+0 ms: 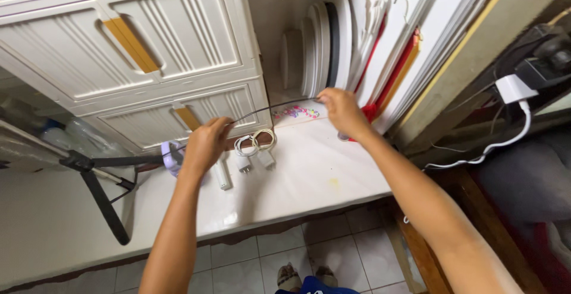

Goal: The person untangles and coils several white charging cables and a black power cord on a white surface. They then place the coiled cables and other small items into a narrow gap beside a white cabinet.

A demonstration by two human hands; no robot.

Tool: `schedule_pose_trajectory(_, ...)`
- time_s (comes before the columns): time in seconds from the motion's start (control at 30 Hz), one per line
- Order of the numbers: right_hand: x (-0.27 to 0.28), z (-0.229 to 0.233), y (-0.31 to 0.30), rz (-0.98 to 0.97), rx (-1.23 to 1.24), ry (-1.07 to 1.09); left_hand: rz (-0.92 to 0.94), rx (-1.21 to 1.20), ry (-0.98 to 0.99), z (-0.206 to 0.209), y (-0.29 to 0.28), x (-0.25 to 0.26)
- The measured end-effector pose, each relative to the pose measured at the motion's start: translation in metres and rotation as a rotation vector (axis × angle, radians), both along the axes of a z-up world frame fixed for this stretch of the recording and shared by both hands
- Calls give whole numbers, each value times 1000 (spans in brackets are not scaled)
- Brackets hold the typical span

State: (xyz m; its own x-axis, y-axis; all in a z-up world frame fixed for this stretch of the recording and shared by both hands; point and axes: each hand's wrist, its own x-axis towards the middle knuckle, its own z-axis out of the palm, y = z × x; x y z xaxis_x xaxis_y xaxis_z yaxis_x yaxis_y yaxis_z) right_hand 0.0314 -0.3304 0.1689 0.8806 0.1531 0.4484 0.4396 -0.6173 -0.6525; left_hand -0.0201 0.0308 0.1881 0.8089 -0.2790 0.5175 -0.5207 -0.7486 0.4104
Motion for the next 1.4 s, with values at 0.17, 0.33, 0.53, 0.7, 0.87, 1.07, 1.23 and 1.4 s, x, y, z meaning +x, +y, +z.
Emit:
schedule_pose_trajectory(0.17,12,26,-11,-52,42,-222,128,34,11,20,35,-9)
schedule_pose_trajectory(0.33,17,60,-7,-206,68,-53,123,10,-173,56,48,-13)
schedule_pose_trajectory(0.53,13,93,13,-41,88,-141,186,-82,-220,92,31,-13)
schedule_pose_trajectory(0.7,10,105,34,-47,61,-81,202,-110,-327,103,10,-8)
schedule_pose_trajectory(0.87,9,119,40,-14,129,-54,133,-148,-391,112,10,0)
schedule_pose_trajectory(1.07,16,142,43,13,175,-235,95,-150,-548,125,10,13)
schedule_pose_trajectory(1.23,35,170,52,-11,160,-370,77,-190,-635,144,-3,25)
schedule_pose_trajectory(1.4,62,203,70,22,111,-676,69,-218,-689,175,-16,41)
